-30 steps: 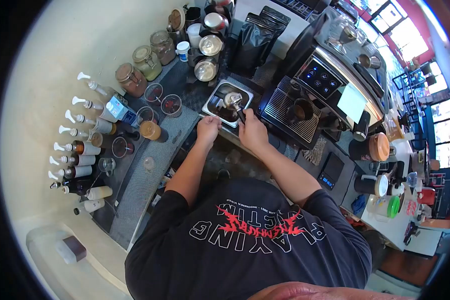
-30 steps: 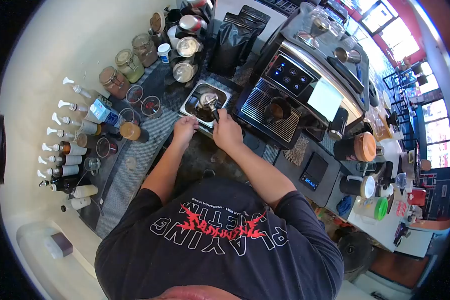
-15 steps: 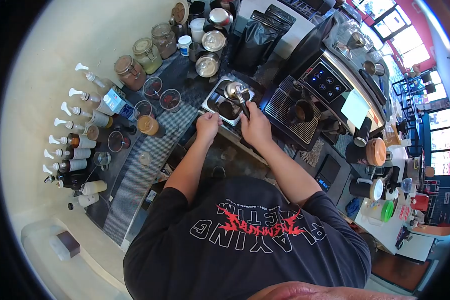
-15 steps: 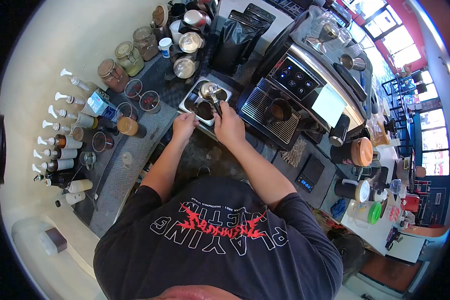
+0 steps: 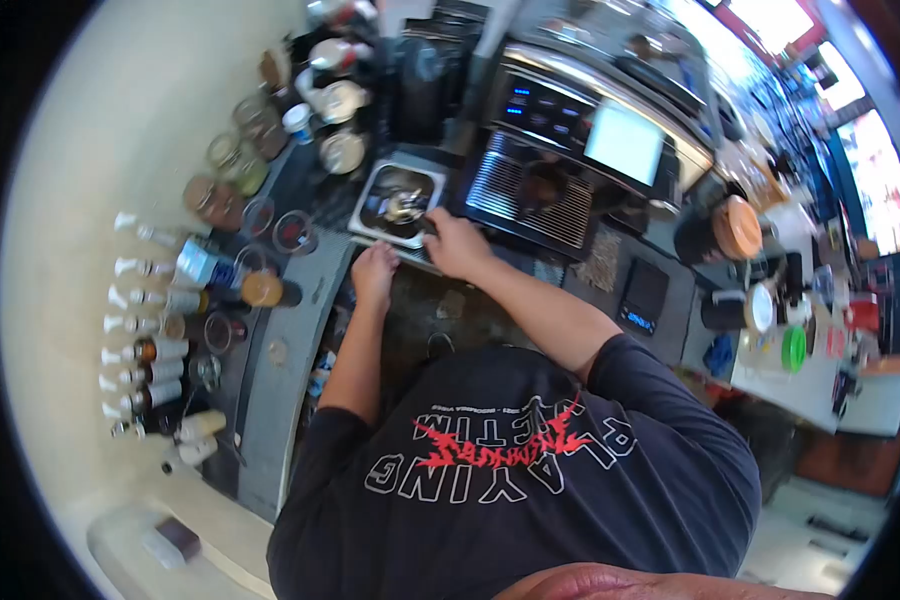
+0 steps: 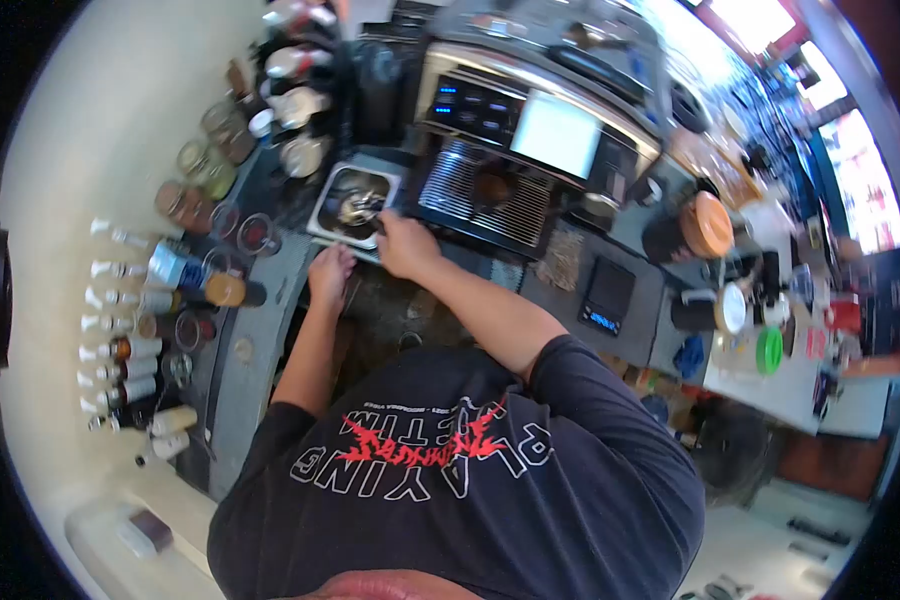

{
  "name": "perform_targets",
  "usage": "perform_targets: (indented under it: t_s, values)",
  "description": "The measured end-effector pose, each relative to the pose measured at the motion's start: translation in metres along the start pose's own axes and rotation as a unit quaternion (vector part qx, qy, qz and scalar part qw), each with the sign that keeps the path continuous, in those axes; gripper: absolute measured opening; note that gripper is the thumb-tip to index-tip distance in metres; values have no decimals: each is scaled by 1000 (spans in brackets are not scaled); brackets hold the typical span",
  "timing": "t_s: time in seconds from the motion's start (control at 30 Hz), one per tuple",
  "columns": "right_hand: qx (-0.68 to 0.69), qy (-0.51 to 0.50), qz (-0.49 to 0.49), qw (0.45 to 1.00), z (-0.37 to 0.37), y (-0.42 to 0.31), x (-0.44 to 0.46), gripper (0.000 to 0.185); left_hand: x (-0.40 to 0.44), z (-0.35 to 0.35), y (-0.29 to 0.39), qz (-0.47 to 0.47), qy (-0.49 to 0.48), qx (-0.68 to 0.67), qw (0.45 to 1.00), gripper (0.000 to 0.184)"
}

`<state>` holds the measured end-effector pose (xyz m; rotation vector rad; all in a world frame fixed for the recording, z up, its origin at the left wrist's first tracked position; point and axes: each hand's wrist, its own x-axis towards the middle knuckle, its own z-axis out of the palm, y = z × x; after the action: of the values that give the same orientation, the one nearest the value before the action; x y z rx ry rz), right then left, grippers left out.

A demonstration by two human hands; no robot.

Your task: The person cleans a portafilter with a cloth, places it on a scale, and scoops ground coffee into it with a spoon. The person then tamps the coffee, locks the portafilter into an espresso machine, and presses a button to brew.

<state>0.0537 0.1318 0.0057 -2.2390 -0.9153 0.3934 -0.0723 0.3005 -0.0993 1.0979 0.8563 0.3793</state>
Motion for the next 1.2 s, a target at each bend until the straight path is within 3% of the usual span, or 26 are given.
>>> perform_targets:
  t_s: [0.03, 0.1, 0.17, 0.27, 0.37, 0.4, 0.5, 0.53, 0.57, 0.63, 0.7, 0.8, 0.87, 0.9, 0.93, 0.97, 1.0, 1.03, 1.07, 1.2]
  values:
    - [62, 30, 0, 998, 3, 9, -9, 42, -11, 3, -9, -15, -9, 32, 999, 37]
    - [221, 18, 30, 975, 14, 35, -31, 45, -68, 38, 2, -54, -111, -40, 992, 46]
    - [365, -124, 186, 904, -40, 8, -73, 40, -110, 65, -9, -83, -187, -87, 975, 60]
    - [332, 18, 11, 943, 2, 73, -119, 34, -157, 105, -40, -152, -187, -154, 958, 51]
    - [395, -86, 87, 911, -23, 99, -147, 30, -191, 131, -32, -89, -226, -74, 967, 44]
    - [415, -85, 68, 903, -18, 112, -157, 30, -199, 138, -35, -100, -221, -87, 966, 38]
    - [352, -244, 115, 896, -92, 118, -188, 28, -217, 146, -68, -111, -161, -57, 979, 30]
    - [288, -197, 50, 936, -96, 145, -197, 27, -228, 154, -72, -146, -102, -92, 980, 18]
    - [221, -147, -17, 964, -94, 177, -205, 28, -236, 154, -73, -156, -103, -66, 980, 16]
    - [93, 42, -27, 994, -96, 242, -208, 34, -251, 150, -76, -178, -100, -18, 979, 14]
    - [-80, 156, 42, 984, -136, 254, -199, 36, -259, 141, -85, -170, -101, 9, 980, 14]
    - [-180, 189, 43, 964, -157, 264, -179, 38, -269, 134, -94, -144, -73, 24, 987, 22]
    - [-246, 126, 5, 961, -145, 299, -169, 40, -275, 133, -91, -120, -63, 44, 990, 22]
    - [-216, 120, 7, 969, -148, 304, -162, 35, -279, 129, -88, -108, -50, 53, 991, 23]
    - [-161, 72, 75, 981, -160, 291, -158, 27, -282, 126, -86, -110, -31, 47, 992, 22]
    - [-104, 143, 107, 978, -156, 284, -161, 25, -287, 122, -84, -106, -12, 68, 992, 21]
    - [-56, 104, 185, 976, -163, 266, -167, 28, -289, 119, -79, -102, 5, 91, 991, 20]
    - [-30, 113, 198, 973, -161, 257, -173, 30, -290, 114, -76, -98, 18, 113, 989, 20]
    - [29, 130, 135, 982, -147, 270, -182, 29, -292, 106, -75, -75, 31, 132, 988, 19]
    - [196, 14, 65, 978, -87, 233, -192, 39, -299, 63, -92, -14, 98, 246, 964, 25]
